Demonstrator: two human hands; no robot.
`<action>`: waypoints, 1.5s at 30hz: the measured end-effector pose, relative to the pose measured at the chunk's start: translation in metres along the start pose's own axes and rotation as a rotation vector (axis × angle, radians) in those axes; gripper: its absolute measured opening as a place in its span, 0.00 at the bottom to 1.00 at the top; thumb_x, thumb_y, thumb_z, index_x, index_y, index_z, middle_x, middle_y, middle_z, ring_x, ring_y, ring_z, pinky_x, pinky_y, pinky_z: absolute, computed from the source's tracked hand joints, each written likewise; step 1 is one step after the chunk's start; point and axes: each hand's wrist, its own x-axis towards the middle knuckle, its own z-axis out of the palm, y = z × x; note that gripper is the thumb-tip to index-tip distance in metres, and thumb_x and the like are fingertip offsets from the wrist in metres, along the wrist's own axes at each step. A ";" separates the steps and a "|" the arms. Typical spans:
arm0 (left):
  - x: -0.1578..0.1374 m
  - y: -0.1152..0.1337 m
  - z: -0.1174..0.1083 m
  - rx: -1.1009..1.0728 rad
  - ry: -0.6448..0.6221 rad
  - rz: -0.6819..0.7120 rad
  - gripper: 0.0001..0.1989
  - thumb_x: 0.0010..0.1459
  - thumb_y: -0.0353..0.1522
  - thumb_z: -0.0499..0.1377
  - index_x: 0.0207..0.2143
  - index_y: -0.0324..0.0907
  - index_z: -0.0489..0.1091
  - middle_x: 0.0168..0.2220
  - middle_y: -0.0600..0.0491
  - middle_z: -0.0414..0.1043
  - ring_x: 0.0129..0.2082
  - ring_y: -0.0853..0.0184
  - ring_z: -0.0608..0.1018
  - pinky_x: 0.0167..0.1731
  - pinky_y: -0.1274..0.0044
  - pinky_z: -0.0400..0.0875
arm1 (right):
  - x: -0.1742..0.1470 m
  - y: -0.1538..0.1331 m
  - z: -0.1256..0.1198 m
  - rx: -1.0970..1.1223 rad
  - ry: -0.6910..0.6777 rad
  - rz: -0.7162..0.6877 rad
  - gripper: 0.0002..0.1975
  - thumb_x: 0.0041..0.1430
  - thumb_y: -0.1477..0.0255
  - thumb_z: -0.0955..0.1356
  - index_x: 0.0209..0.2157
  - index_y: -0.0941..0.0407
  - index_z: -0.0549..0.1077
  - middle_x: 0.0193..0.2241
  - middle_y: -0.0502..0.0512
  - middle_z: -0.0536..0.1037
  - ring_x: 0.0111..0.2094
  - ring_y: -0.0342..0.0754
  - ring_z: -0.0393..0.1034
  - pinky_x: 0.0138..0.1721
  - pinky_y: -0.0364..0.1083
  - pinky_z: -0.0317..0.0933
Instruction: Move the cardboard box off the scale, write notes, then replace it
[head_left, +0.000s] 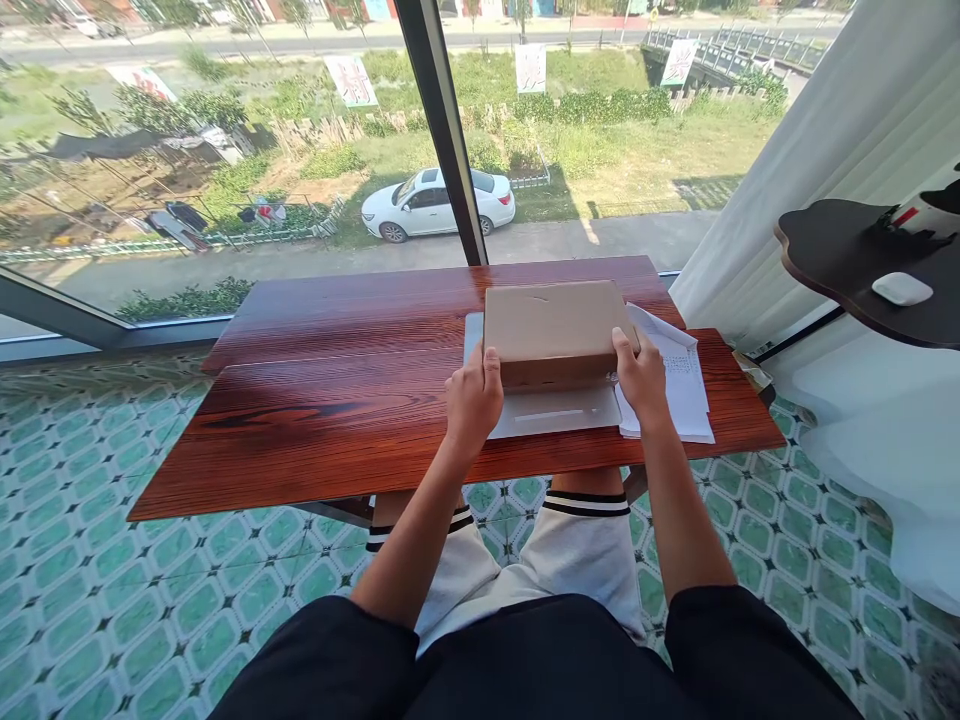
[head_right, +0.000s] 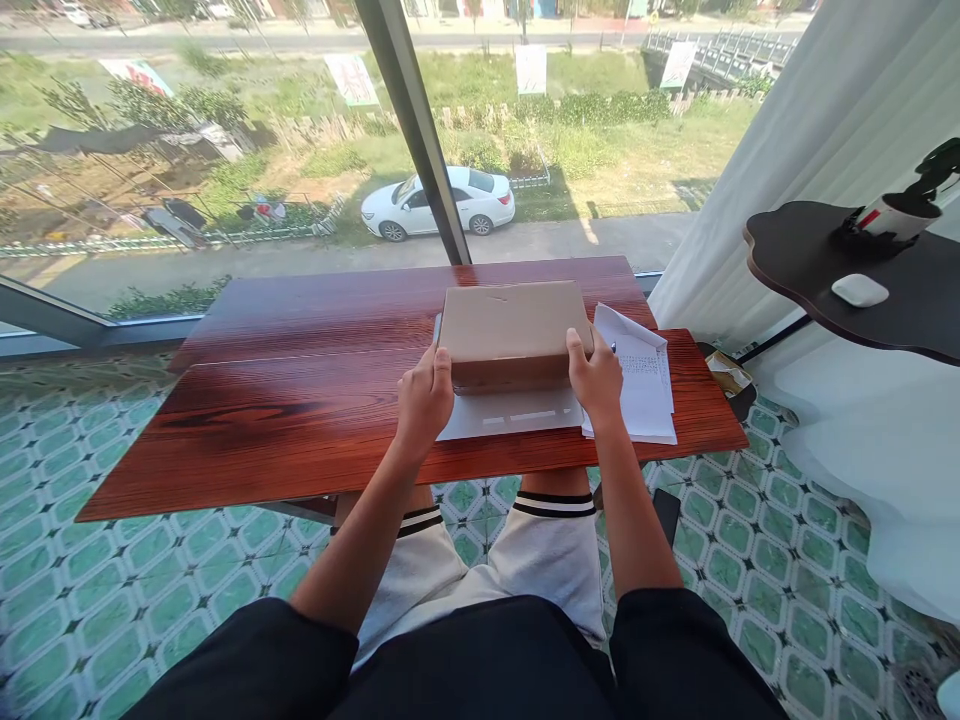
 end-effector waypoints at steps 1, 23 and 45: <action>0.000 -0.001 0.000 -0.007 0.001 0.005 0.30 0.71 0.41 0.34 0.58 0.38 0.68 0.53 0.36 0.77 0.45 0.54 0.81 0.45 0.68 0.68 | 0.000 0.000 0.000 0.006 -0.003 -0.008 0.31 0.63 0.46 0.59 0.53 0.52 0.76 0.48 0.60 0.79 0.51 0.65 0.70 0.54 0.60 0.60; 0.002 -0.023 -0.033 -0.226 0.283 0.232 0.26 0.70 0.42 0.42 0.62 0.41 0.64 0.56 0.44 0.76 0.55 0.60 0.78 0.54 0.68 0.70 | 0.007 0.006 -0.016 0.092 -0.096 -0.077 0.39 0.69 0.43 0.54 0.65 0.58 0.67 0.65 0.62 0.66 0.68 0.57 0.56 0.70 0.58 0.47; -0.067 0.045 -0.078 -0.301 -0.172 1.571 0.11 0.59 0.29 0.55 0.26 0.45 0.74 0.19 0.55 0.59 0.20 0.72 0.66 0.18 0.76 0.57 | -0.110 -0.099 0.107 -0.110 -0.807 -1.589 0.13 0.66 0.80 0.65 0.26 0.57 0.64 0.27 0.50 0.68 0.29 0.45 0.58 0.29 0.47 0.51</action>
